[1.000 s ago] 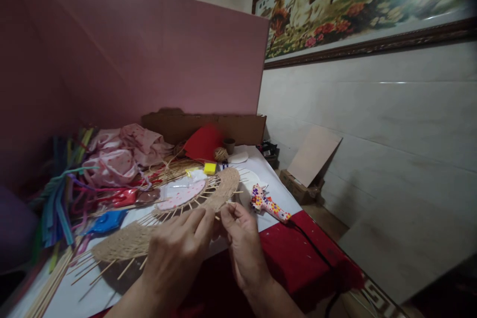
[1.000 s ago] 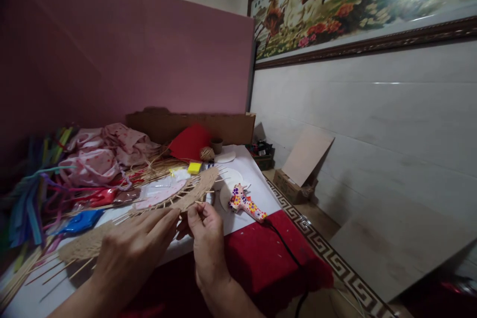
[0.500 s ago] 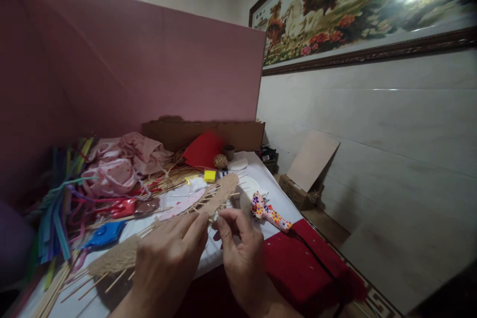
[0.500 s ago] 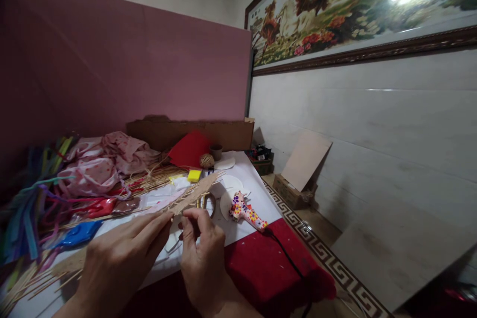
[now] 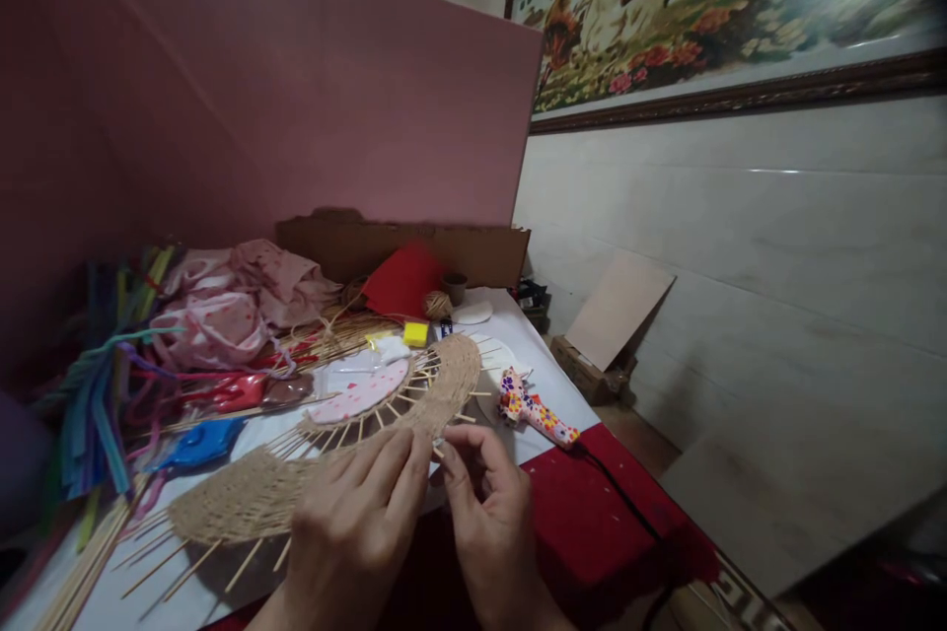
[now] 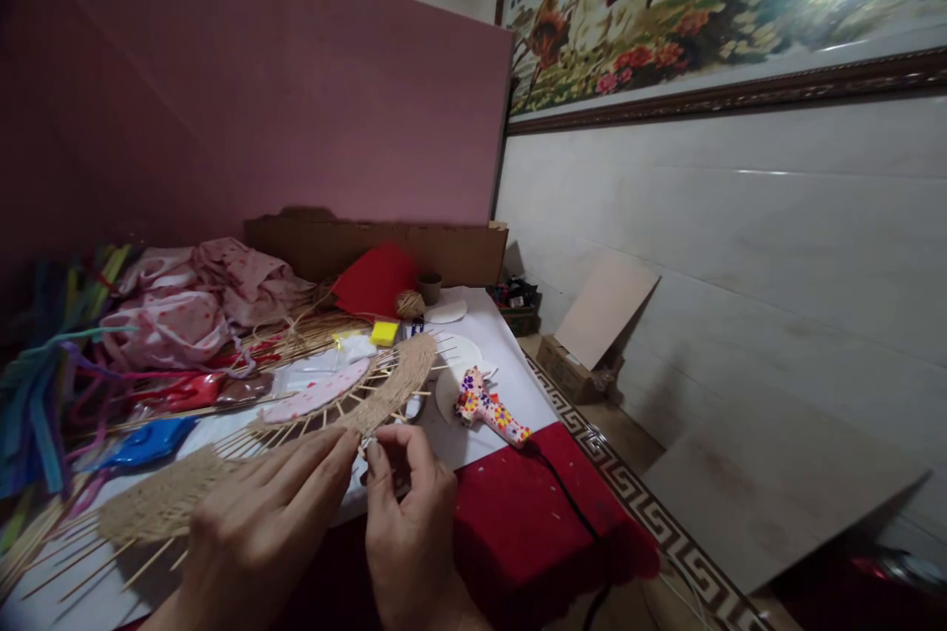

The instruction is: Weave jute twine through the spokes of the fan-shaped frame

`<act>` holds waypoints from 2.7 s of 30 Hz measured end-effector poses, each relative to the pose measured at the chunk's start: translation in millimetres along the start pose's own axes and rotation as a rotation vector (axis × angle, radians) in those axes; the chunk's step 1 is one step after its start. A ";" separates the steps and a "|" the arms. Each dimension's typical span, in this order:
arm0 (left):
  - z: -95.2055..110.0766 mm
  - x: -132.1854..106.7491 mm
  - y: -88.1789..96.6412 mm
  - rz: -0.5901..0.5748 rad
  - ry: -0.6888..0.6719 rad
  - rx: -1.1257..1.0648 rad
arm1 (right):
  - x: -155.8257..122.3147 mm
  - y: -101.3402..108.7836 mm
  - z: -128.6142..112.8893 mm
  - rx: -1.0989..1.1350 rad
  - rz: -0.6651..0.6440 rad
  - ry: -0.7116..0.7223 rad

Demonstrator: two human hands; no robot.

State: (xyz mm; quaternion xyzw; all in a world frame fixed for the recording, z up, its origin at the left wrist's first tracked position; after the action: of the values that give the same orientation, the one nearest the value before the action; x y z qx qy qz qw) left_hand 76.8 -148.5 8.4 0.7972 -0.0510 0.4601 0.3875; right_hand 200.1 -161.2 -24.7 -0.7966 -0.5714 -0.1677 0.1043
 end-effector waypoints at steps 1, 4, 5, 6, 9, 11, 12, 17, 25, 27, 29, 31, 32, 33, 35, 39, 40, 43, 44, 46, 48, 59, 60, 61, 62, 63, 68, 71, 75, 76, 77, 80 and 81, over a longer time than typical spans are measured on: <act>0.3 -0.4 -0.6 -0.006 -0.001 0.002 | 0.4 0.0 -0.6 0.018 -0.007 -0.009; 1.3 -1.2 -1.7 -0.007 -0.016 0.009 | 1.4 0.4 -1.4 0.009 -0.019 -0.013; 1.6 -1.3 -1.8 -0.003 -0.021 0.012 | 1.6 0.8 -1.4 -0.009 -0.011 -0.005; 1.9 -1.4 -1.9 -0.001 -0.025 0.014 | 1.7 1.3 -1.5 -0.028 0.002 0.006; 2.8 -1.2 -1.8 0.006 -0.023 0.027 | 1.2 3.2 -2.4 -0.052 0.000 0.043; 3.4 -0.9 -1.5 0.006 -0.021 0.029 | 0.8 4.7 -3.4 -0.057 -0.028 0.052; 3.6 -0.7 -1.3 0.004 -0.022 0.027 | 0.6 5.4 -3.7 -0.060 -0.041 0.049; 4.3 -1.1 -1.4 -0.002 -0.024 0.019 | 1.8 7.0 -2.0 -0.056 -0.058 0.000; 6.2 -0.7 -2.6 0.003 -0.040 0.046 | 4.0 5.8 0.0 -0.080 -0.043 -0.029; 6.6 -0.5 -2.5 0.001 -0.036 0.040 | 3.7 5.6 0.7 -0.146 -0.031 -0.004; 6.8 -0.7 -2.4 -0.001 -0.034 0.033 | 2.7 5.9 1.4 -0.253 0.000 0.067; 6.8 -1.0 -2.6 -0.009 -0.044 0.022 | 1.2 6.3 1.6 -0.381 0.035 0.192; 6.6 -1.2 -2.7 -0.015 -0.051 0.016 | 0.3 6.4 1.5 -0.438 0.050 0.263; 6.5 -1.5 -2.9 -0.019 -0.060 0.010 | -0.6 6.4 1.3 -0.485 0.064 0.331; 6.2 -1.9 -3.4 -0.023 -0.074 0.000 | -2.3 6.0 1.5 -0.548 0.076 0.424; 5.8 -3.0 -4.1 -0.019 -0.081 -0.001 | -4.6 4.3 3.7 -0.605 0.096 0.474; 5.8 -3.2 -4.1 -0.014 -0.080 0.002 | -5.1 3.7 4.5 -0.615 0.105 0.477; 6.1 -3.3 -4.1 0.002 -0.081 0.004 | -6.6 2.0 6.1 -0.659 0.128 0.492; 6.3 -3.1 -4.1 0.005 -0.079 0.004 | -7.1 1.4 6.5 -0.678 0.135 0.499; 6.7 -2.4 -4.1 0.011 -0.074 0.003 | -7.7 0.4 7.0 -0.718 0.145 0.505; 7.0 -1.7 -4.1 0.018 -0.068 -0.005 | -7.9 0.0 7.1 -0.745 0.166 0.515; 2.9 -3.9 -2.7 0.023 -0.046 0.002 | -6.7 5.3 -6.5 -0.666 0.268 0.549; 2.8 -4.4 -3.0 0.023 -0.046 -0.002 | -6.4 5.4 -7.0 -0.649 0.254 0.542; 2.8 -4.8 -3.3 0.021 -0.046 -0.006 | -6.0 5.3 -7.3 -0.642 0.243 0.539; 2.8 -5.3 -3.7 0.019 -0.046 -0.009 | -5.5 4.9 -7.3 -0.642 0.235 0.539; 2.9 -5.7 -4.0 0.017 -0.046 -0.011 | -5.0 4.4 -7.1 -0.645 0.230 0.541; 3.1 -6.4 -3.0 0.020 -0.050 -0.012 | -4.5 1.0 -4.0 -0.653 0.204 0.548; 3.2 -6.0 -1.3 0.030 -0.056 -0.001 | -4.8 1.0 -0.9 -0.668 0.182 0.547; 3.4 -6.2 -1.3 0.027 -0.053 0.005 | -3.3 2.8 0.9 -0.727 0.166 0.554; 3.4 -6.4 -1.6 0.026 -0.052 0.006 | -2.8 3.3 0.5 -0.724 0.177 0.549; 3.4 -6.6 -1.8 0.024 -0.050 0.008 | -2.5 3.6 -0.1 -0.708 0.187 0.540; 3.4 -7.0 -2.2 0.018 -0.051 0.008 | -2.0 3.5 -2.6 -0.624 0.180 0.506; 3.4 -7.0 -2.1 0.018 -0.053 0.006 | -1.9 3.3 -3.2 -0.604 0.164 0.496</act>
State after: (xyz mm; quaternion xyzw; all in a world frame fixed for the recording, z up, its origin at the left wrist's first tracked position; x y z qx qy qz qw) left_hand 76.0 -151.2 0.8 0.8097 -0.0673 0.4425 0.3796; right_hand 202.1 -165.0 -22.4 -0.7698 -0.3883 -0.5065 0.0133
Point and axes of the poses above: each hand's wrist, its own x-axis towards the middle knuckle, its own y-axis out of the back of the hand, z = x × y, the point moved 1 cm from there along x, towards the middle knuckle
